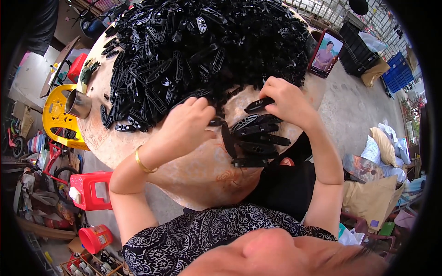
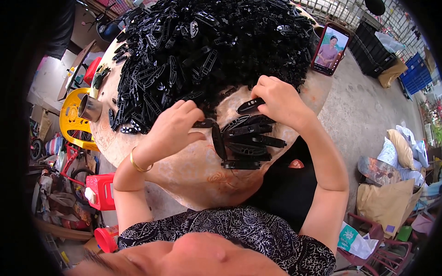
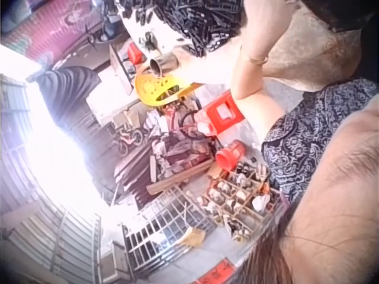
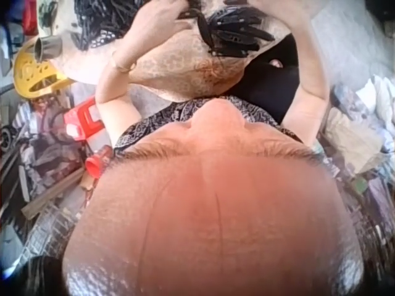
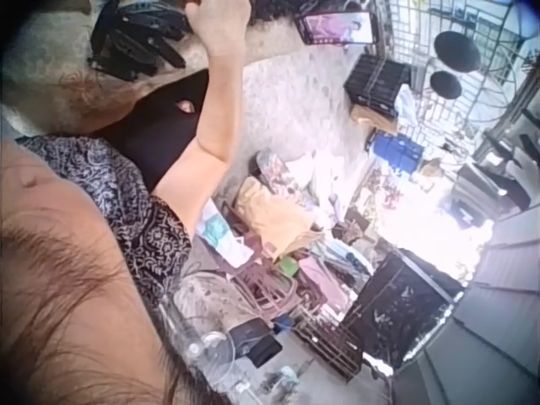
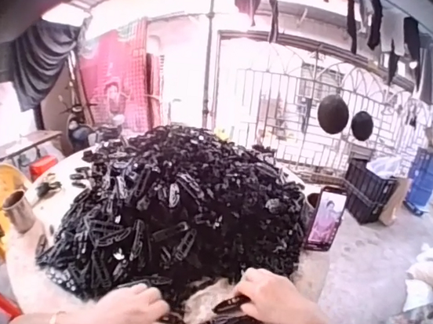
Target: The person assembles black plastic components by fitting small plastic pieces into plastic bases by hand and placing the assembled parts in a stack on the table.
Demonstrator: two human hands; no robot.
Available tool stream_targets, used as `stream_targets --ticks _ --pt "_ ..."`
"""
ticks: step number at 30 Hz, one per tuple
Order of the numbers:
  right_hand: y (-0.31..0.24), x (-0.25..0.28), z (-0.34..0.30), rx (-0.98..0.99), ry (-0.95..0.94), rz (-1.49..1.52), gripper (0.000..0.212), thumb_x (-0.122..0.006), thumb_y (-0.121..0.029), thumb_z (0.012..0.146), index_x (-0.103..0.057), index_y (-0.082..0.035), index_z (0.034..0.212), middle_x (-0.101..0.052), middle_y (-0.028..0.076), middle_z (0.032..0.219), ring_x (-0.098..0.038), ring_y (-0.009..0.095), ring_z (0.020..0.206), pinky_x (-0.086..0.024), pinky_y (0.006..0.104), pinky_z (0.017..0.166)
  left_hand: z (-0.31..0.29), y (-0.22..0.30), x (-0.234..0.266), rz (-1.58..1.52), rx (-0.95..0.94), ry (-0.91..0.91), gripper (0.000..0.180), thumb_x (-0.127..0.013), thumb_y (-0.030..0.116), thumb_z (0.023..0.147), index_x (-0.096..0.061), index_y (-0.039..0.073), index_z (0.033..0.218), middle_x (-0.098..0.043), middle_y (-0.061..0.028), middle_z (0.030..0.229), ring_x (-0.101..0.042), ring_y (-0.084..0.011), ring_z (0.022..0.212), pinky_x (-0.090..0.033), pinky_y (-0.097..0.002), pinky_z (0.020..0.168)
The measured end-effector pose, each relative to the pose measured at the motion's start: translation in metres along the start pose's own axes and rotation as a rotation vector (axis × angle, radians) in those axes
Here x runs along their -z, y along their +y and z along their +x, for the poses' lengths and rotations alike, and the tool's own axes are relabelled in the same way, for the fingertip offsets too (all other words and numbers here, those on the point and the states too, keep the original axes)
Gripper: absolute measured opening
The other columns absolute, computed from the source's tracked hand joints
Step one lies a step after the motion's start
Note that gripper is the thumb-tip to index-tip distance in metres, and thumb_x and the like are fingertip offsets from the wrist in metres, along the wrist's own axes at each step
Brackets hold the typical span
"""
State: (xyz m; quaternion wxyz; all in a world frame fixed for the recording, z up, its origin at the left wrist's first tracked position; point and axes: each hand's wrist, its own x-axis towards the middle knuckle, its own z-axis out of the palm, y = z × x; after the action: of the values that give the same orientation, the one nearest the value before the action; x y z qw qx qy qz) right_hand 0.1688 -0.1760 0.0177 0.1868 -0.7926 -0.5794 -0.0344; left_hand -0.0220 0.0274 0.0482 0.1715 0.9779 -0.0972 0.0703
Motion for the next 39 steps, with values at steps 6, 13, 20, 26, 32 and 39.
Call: stream_targets --ticks 6,13,20,26,32,39 --pt "-0.005 0.010 0.000 0.057 -0.144 0.145 0.017 -0.067 -0.008 0.070 -0.066 -0.002 0.086 -0.061 0.011 0.081 -0.060 0.029 0.080 -0.049 0.0361 0.070 -0.003 -0.016 -0.013 0.269 0.130 -0.136 0.025 -0.074 0.015 0.069 -0.061 0.006 0.089 -0.056 -0.0077 0.087 -0.054 -0.0270 0.089 -0.047 -0.0371 0.077" --pt "-0.004 0.000 0.018 0.144 -0.059 0.334 0.016 -0.063 -0.017 0.079 -0.070 -0.005 0.087 -0.067 0.012 0.079 -0.064 0.030 0.073 -0.051 0.0370 0.067 0.013 -0.021 0.009 -0.332 0.239 0.072 0.018 -0.067 0.007 0.077 -0.054 0.000 0.089 -0.059 -0.0079 0.071 -0.060 -0.0159 0.066 -0.047 -0.0285 0.059" --pt "-0.056 -0.039 0.046 0.110 -0.006 0.264 0.023 -0.060 -0.026 0.083 -0.068 -0.007 0.092 -0.066 0.011 0.085 -0.064 0.029 0.081 -0.051 0.0382 0.072 0.019 -0.036 -0.006 -0.630 0.403 0.366 0.027 -0.066 0.006 0.076 -0.056 0.000 0.101 -0.061 -0.0057 0.082 -0.056 -0.0110 0.075 -0.049 -0.0253 0.070" --pt "-0.067 -0.035 0.047 0.012 -0.193 0.073 0.020 -0.067 -0.024 0.073 -0.069 -0.010 0.087 -0.061 0.010 0.089 -0.063 0.029 0.082 -0.052 0.0410 0.073 0.020 -0.041 -0.009 -0.688 0.382 0.380 0.027 -0.067 0.006 0.075 -0.059 0.000 0.100 -0.061 -0.0044 0.083 -0.057 -0.0108 0.077 -0.049 -0.0243 0.072" --pt "-0.062 -0.032 0.044 -0.016 -0.242 0.054 0.019 -0.069 -0.023 0.071 -0.068 -0.009 0.084 -0.063 0.011 0.090 -0.064 0.030 0.084 -0.052 0.0401 0.074 0.021 -0.039 -0.014 -0.664 0.387 0.408 0.024 -0.071 0.007 0.073 -0.062 0.001 0.094 -0.062 -0.0036 0.083 -0.057 -0.0097 0.078 -0.048 -0.0236 0.073" --pt "-0.060 -0.041 0.044 0.123 -0.184 0.209 0.019 -0.069 -0.024 0.074 -0.068 -0.009 0.085 -0.064 0.011 0.086 -0.064 0.029 0.084 -0.051 0.0404 0.073 0.022 -0.034 -0.010 -0.644 0.432 0.365 0.023 -0.073 0.009 0.072 -0.062 0.002 0.092 -0.062 -0.0030 0.083 -0.056 -0.0091 0.077 -0.048 -0.0239 0.071"
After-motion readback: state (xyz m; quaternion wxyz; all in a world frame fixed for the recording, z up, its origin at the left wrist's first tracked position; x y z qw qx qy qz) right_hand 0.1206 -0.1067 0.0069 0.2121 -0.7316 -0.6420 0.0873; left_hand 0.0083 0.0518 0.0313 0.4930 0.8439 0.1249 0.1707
